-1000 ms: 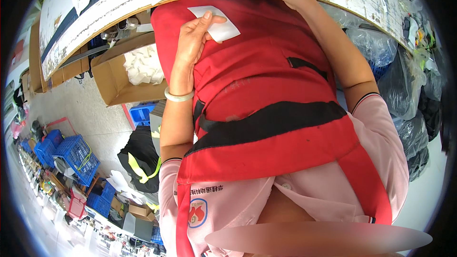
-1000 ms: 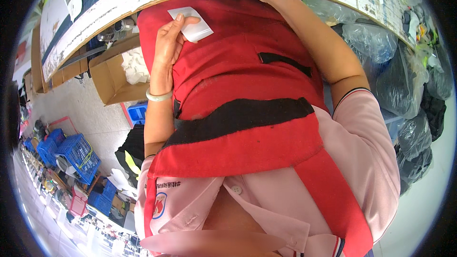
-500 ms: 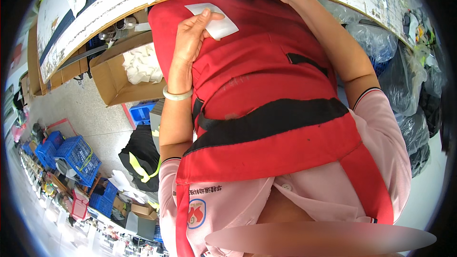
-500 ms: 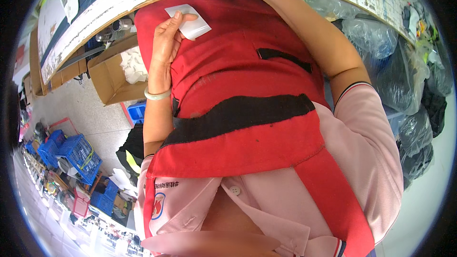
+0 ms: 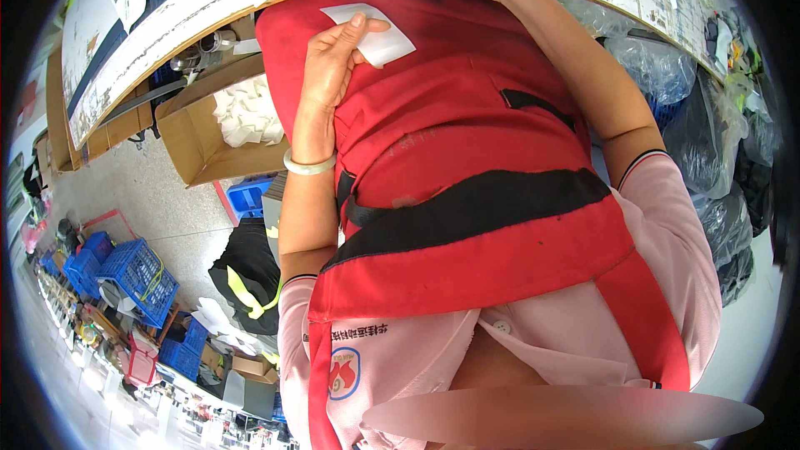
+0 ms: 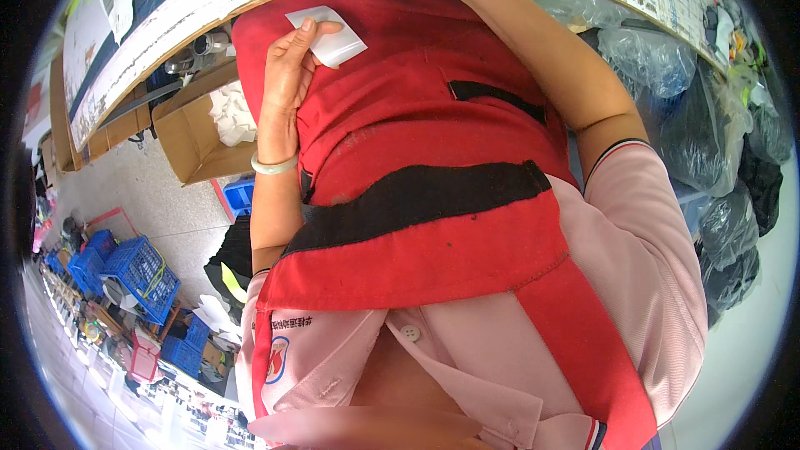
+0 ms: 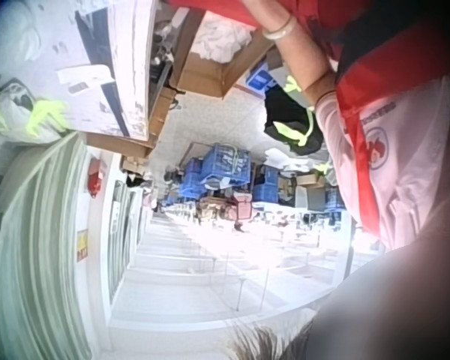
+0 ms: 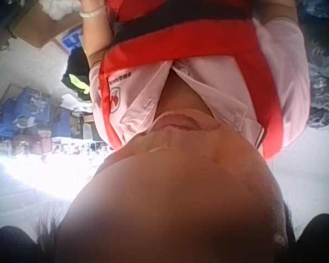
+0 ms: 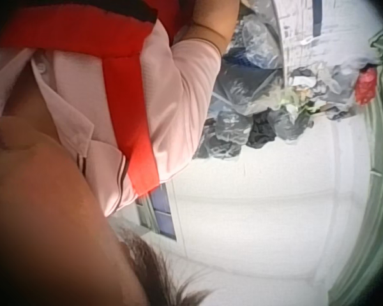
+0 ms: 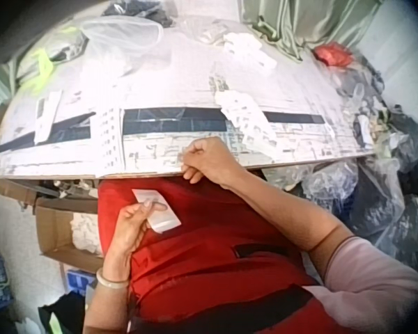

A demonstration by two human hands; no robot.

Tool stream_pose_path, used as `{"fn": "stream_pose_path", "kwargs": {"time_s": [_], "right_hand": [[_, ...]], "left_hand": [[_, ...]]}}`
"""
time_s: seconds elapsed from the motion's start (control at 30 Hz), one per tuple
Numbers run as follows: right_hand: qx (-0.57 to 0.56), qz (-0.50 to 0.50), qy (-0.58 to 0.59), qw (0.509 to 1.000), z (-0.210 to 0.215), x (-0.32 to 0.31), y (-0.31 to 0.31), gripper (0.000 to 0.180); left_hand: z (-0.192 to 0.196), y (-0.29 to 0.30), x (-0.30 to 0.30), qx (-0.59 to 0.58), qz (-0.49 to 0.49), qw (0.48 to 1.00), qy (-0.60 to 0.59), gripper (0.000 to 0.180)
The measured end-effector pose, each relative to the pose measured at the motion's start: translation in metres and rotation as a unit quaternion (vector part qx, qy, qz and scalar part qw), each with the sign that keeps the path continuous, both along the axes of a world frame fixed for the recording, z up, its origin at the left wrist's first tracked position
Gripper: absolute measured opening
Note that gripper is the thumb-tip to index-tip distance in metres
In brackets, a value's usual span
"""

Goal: Peeling white adhesive labels from a sheet and sticking them onto a workbench surface.

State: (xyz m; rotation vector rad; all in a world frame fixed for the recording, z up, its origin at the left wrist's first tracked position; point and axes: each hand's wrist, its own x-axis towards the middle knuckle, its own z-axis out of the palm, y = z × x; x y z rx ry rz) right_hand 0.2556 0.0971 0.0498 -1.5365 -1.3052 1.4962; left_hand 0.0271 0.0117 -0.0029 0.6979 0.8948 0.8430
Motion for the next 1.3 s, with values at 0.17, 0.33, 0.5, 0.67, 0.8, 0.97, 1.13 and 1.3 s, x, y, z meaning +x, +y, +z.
{"fn": "stream_pose_path", "kwargs": {"time_s": [0.17, 0.33, 0.5, 0.67, 0.8, 0.97, 1.13, 1.3], "right_hand": [[-0.001, 0.003, -0.006, 1.000, 0.004, -0.002, -0.001, 0.020], [0.015, 0.021, -0.030, 0.999, 0.008, -0.005, 0.000, 0.021], [0.015, 0.040, -0.039, 0.998, 0.000, 0.000, 0.004, 0.023], [-0.011, -0.001, 0.058, 0.998, 0.007, 0.012, -0.007, 0.024], [0.004, -0.055, 0.091, 0.994, 0.021, 0.037, -0.021, 0.023], [0.035, -0.182, 0.015, 0.982, 0.044, 0.120, -0.027, 0.017], [0.101, -0.185, -0.184, 0.960, -0.006, 0.180, -0.021, 0.018], [0.196, -0.112, -0.444, 0.867, -0.011, 0.192, -0.015, 0.033]], "left_hand": [[0.000, 0.000, 0.000, 0.000, -0.001, 1.000, -0.003, 0.037], [-0.001, 0.001, 0.000, 0.005, -0.001, 1.000, -0.004, 0.036], [0.000, 0.001, 0.000, -0.002, -0.002, 1.000, 0.002, 0.035], [-0.006, 0.002, -0.001, 0.008, -0.012, 1.000, -0.008, 0.033], [-0.005, 0.000, -0.002, -0.008, 0.003, 1.000, 0.004, 0.028], [-0.005, 0.000, -0.001, -0.014, 0.009, 1.000, 0.002, 0.024], [-0.007, 0.004, 0.000, 0.013, 0.003, 1.000, 0.013, 0.020], [-0.003, 0.000, -0.001, 0.029, 0.019, 0.999, 0.021, 0.022]]}}
